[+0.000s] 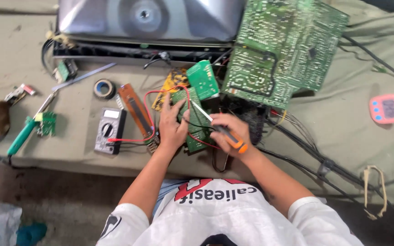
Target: The person uses a screwdriver to probe a circuit board and then wipes the back of a CRT television tube with a cloth.
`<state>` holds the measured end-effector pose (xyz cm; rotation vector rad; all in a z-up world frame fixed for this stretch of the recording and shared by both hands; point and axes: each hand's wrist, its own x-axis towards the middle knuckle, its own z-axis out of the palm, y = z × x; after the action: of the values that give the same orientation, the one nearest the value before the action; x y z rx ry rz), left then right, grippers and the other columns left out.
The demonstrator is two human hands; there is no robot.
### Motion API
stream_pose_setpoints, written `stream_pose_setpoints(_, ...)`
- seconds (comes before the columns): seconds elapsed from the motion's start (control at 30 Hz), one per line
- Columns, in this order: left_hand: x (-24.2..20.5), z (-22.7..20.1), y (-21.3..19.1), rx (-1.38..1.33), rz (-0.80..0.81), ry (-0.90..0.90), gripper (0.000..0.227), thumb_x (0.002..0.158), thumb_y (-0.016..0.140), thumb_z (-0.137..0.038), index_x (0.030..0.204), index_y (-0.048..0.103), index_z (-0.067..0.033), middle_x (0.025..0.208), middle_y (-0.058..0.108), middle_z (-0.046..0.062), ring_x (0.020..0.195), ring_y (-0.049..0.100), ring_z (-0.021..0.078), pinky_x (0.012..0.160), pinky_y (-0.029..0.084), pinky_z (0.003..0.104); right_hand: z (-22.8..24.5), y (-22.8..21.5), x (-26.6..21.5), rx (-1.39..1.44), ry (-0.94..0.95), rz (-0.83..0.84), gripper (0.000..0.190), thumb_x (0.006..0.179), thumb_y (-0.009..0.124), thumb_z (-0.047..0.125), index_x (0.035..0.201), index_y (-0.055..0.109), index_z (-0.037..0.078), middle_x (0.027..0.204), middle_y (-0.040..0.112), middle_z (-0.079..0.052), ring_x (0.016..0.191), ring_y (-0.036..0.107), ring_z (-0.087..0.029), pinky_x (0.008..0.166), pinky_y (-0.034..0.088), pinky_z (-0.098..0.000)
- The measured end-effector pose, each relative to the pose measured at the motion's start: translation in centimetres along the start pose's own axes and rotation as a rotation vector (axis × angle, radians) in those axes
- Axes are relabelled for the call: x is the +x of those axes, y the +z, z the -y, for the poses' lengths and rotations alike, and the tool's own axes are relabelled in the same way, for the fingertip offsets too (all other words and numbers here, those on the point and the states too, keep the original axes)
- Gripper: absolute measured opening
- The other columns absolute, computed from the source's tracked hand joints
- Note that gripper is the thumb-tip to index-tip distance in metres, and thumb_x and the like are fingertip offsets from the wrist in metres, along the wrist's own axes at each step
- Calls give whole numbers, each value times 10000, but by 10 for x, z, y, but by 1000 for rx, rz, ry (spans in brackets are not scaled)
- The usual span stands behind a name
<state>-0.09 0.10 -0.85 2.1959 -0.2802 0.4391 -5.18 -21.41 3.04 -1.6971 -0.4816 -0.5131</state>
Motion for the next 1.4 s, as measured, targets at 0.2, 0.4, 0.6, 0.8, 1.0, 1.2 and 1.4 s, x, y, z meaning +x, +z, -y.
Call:
stream_pose_setpoints(0.2,0,2,0,-30,-46,27,340,996,660,-300,1327,684,-226,1493,482,297,1305,555,488,1108,442,528,-32,-16,19,40,75,-26,124,923,764,34,825,690,52,866,744,-120,808,721,-271,794,535,-356)
stream_pose_setpoints(0.4,-1,4,-1,-106,-48,8,344,1041,583,-313,1368,657,-240,1501,497,258,1346,545,457,1143,432,518,-34,-15,12,218,79,-120,217,1032,630,40,842,616,-63,861,695,-258,651,693,-266,565,541,-328)
stream_pose_setpoints(0.6,-6,12,2,-167,-58,-27,360,1058,558,-366,1408,623,-308,1541,508,120,1418,527,339,1191,411,465,-48,-11,5,290,45,-81,310,1078,556,112,864,618,-102,932,697,-301,719,731,-324,600,577,-357)
stream_pose_setpoints(0.8,-4,5,3,-176,-48,-20,354,1032,650,-351,1376,643,-263,1459,561,135,1349,575,390,1147,447,506,-59,-19,-6,393,146,-169,390,1112,502,199,840,569,-72,896,659,-333,690,696,-343,614,572,-349)
stream_pose_setpoints(1.0,-4,4,3,-102,-37,-15,488,916,824,-344,1366,645,-283,1474,542,115,1359,565,386,1143,451,533,-60,-16,-8,395,157,-153,423,1120,496,195,795,563,-67,824,640,-317,657,689,-350,555,557,-347)
stream_pose_setpoints(1.2,-4,3,3,-91,6,-44,538,882,846,-245,1374,635,-294,1506,513,121,1369,554,404,1131,476,540,-64,-17,-8,401,172,-146,429,1123,502,213,797,561,-59,833,646,-329,675,689,-347,549,557,-339)
stream_pose_setpoints(1.4,-5,-7,1,-114,12,-67,483,934,764,-135,1378,636,-277,1553,481,140,1372,542,427,1106,501,555,-66,-13,-7,422,166,-175,438,1122,509,217,793,572,-65,830,642,-333,704,702,-369,556,569,-356)
